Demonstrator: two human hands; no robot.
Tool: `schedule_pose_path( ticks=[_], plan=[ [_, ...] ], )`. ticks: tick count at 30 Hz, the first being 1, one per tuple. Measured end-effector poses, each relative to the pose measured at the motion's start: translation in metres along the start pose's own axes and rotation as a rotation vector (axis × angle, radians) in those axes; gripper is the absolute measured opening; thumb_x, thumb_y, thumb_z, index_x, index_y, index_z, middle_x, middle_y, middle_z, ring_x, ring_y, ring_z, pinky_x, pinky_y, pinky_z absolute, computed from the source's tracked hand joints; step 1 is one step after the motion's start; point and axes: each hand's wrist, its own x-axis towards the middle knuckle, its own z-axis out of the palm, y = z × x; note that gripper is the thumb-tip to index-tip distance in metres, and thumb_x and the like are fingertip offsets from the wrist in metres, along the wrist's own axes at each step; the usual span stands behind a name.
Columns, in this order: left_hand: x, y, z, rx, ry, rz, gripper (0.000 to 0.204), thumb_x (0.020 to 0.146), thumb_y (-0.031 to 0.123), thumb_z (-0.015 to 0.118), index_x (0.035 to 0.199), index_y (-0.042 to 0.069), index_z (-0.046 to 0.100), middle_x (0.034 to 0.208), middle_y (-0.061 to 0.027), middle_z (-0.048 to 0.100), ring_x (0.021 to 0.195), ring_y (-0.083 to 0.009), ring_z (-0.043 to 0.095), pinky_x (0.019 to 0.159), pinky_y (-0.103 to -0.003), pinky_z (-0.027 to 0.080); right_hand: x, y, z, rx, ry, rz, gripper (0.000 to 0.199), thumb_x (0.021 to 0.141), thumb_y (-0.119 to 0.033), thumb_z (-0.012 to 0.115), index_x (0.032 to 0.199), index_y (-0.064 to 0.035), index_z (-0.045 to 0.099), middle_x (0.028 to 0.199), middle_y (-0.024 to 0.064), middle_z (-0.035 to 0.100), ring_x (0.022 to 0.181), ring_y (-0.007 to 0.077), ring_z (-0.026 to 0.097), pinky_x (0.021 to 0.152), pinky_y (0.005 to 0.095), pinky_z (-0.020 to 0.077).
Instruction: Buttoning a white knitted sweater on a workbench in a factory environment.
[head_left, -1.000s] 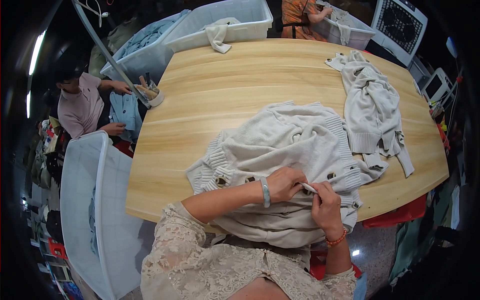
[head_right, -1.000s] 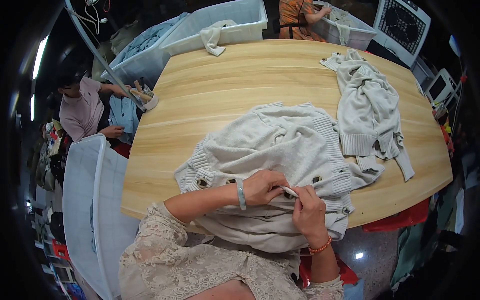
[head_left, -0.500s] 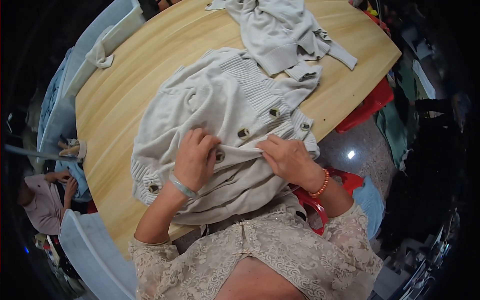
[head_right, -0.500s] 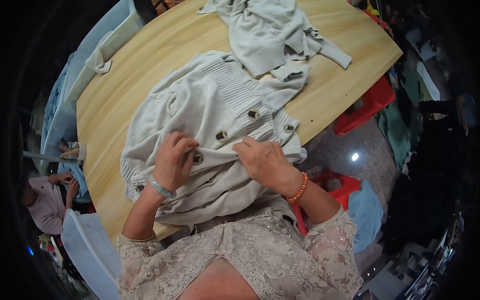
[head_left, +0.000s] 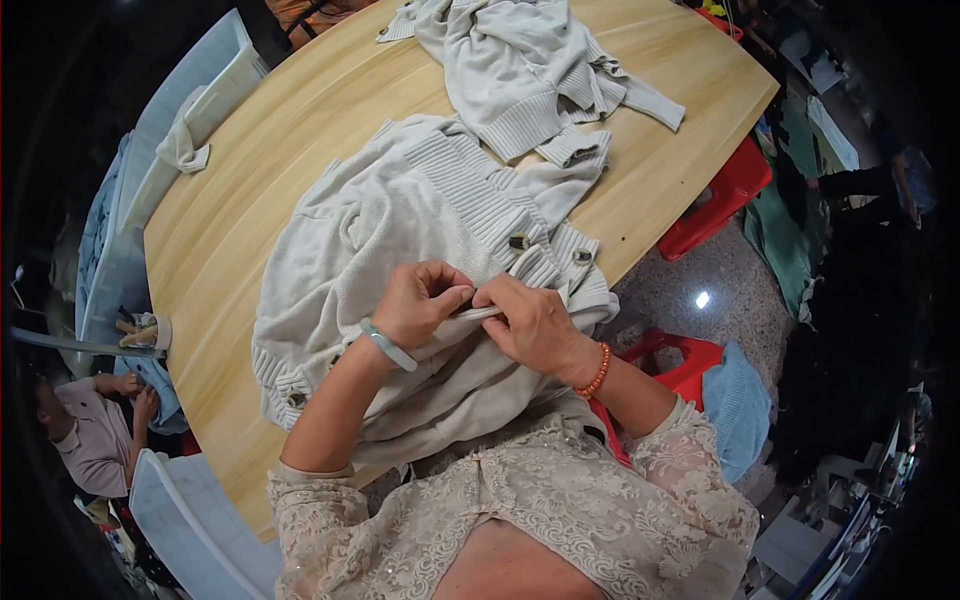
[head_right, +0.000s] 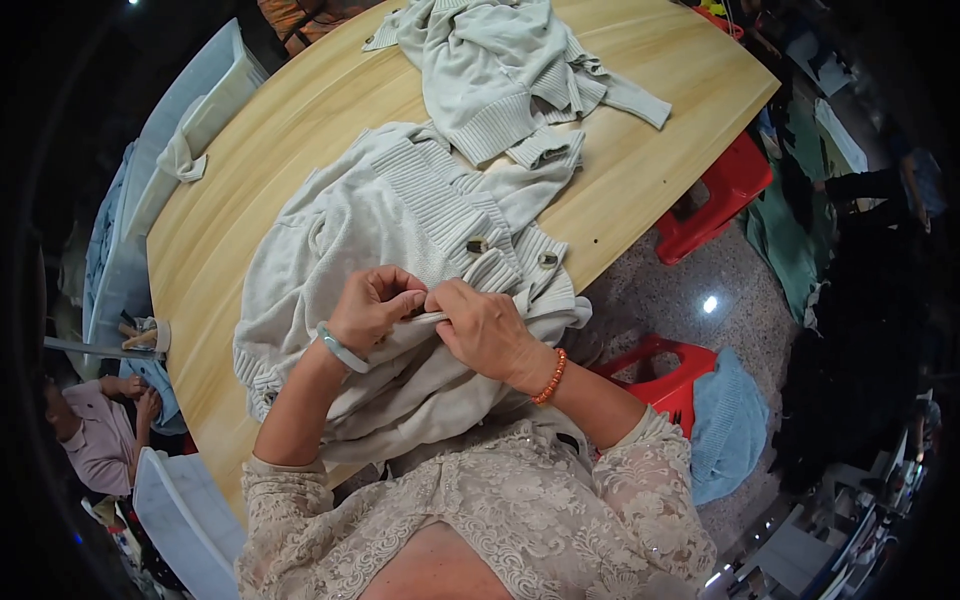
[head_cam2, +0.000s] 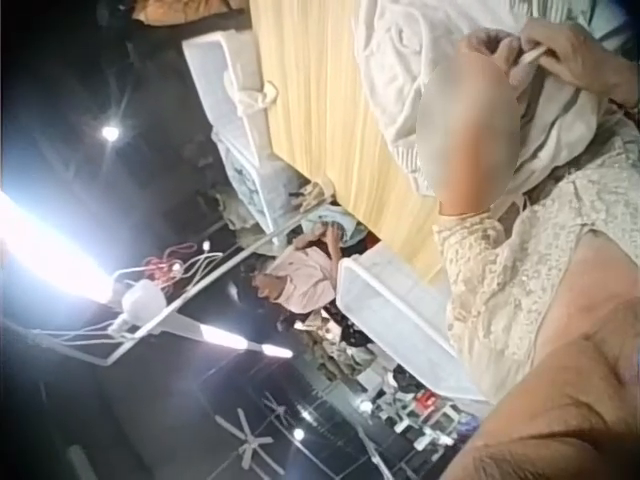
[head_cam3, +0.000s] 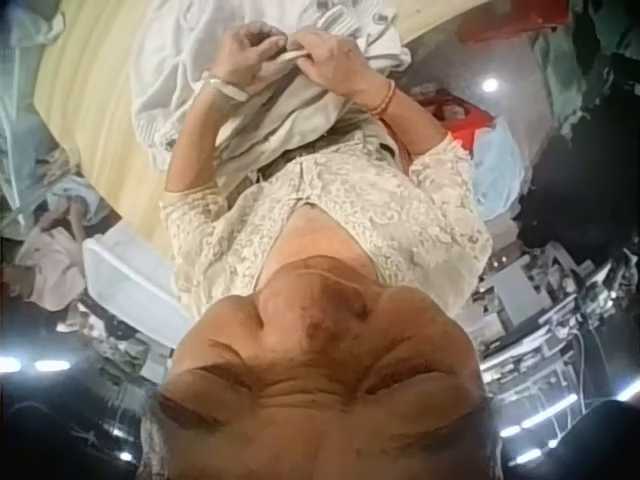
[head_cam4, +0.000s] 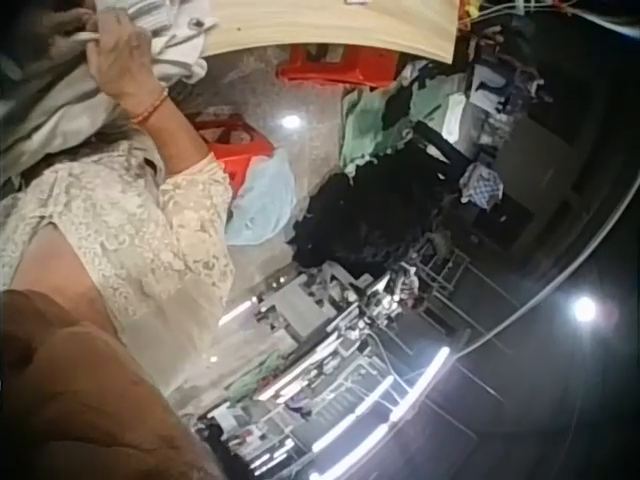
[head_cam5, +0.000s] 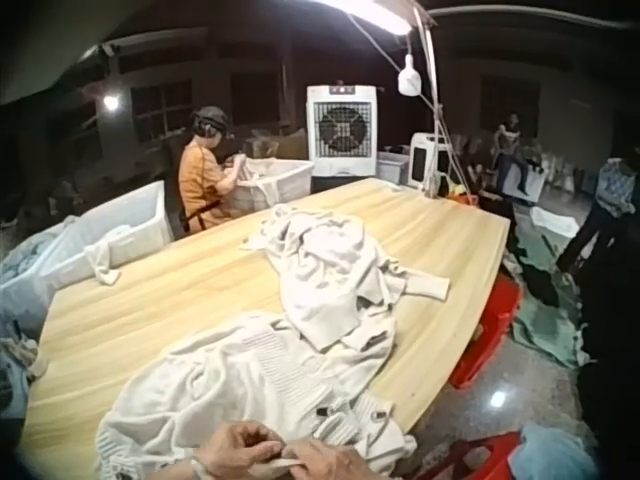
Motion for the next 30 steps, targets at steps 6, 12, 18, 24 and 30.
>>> schedule_pose_path(
  ticks=[6,12,18,24,30],
  plan=[
    [-0.003,0.002,-0.006,-0.118,-0.074,-0.028,0.016,0.086,0.007,0.07,0.097,-0.004,0.068,0.083,-0.0014,0.067,0.071,-0.0054,0.057,0.064,-0.021,0.047,0.0,-0.005,0.0,-0.071,0.046,-0.024,0.052,0.077,-0.007,0.068,0.125,-0.0007,0.05,0.095,0.0153,0.06,0.078,0.0328,0.064,0.066,0.0381,0.0527],
    [-0.029,0.008,-0.003,0.465,-0.078,0.365,0.03,0.081,-0.005,0.065,0.112,-0.005,0.063,0.088,-0.0068,0.065,0.083,-0.0156,0.063,0.078,-0.026,0.049,-0.001,-0.001,0.001,-0.104,-0.056,0.022,0.042,0.081,-0.014,0.065,0.118,-0.0006,0.052,0.095,0.0157,0.057,0.077,0.0343,0.063,0.065,0.0397,0.052],
    [-0.028,-0.005,-0.003,0.518,0.043,0.414,0.021,0.081,-0.007,0.062,0.101,-0.002,0.065,0.082,-0.0118,0.06,0.071,-0.0197,0.058,0.065,-0.029,0.046,0.005,0.004,-0.006,0.018,-0.189,0.028,0.034,0.083,0.002,0.054,0.117,0.003,0.053,0.096,0.0176,0.054,0.083,0.0363,0.061,0.07,0.0409,0.0506],
    [-0.027,-0.006,-0.001,0.556,0.082,0.463,0.017,0.082,-0.006,0.059,0.097,-0.001,0.063,0.079,-0.0101,0.055,0.066,-0.0187,0.053,0.062,-0.029,0.043,0.007,0.003,-0.008,0.003,-0.089,-0.103,0.031,0.079,0.008,0.053,0.109,0.005,0.057,0.091,0.0169,0.054,0.079,0.036,0.06,0.066,0.0397,0.0493],
    [-0.032,-0.005,-0.007,0.434,0.03,0.418,0.01,0.086,-0.003,0.061,0.096,-0.002,0.061,0.082,-0.0057,0.058,0.07,-0.009,0.053,0.061,-0.023,0.042,0.01,0.001,-0.013,0.186,-0.16,-0.091,0.018,0.08,-0.004,0.059,0.098,-0.0001,0.061,0.085,0.0135,0.055,0.074,0.0326,0.061,0.063,0.0385,0.0495]
  ],
)
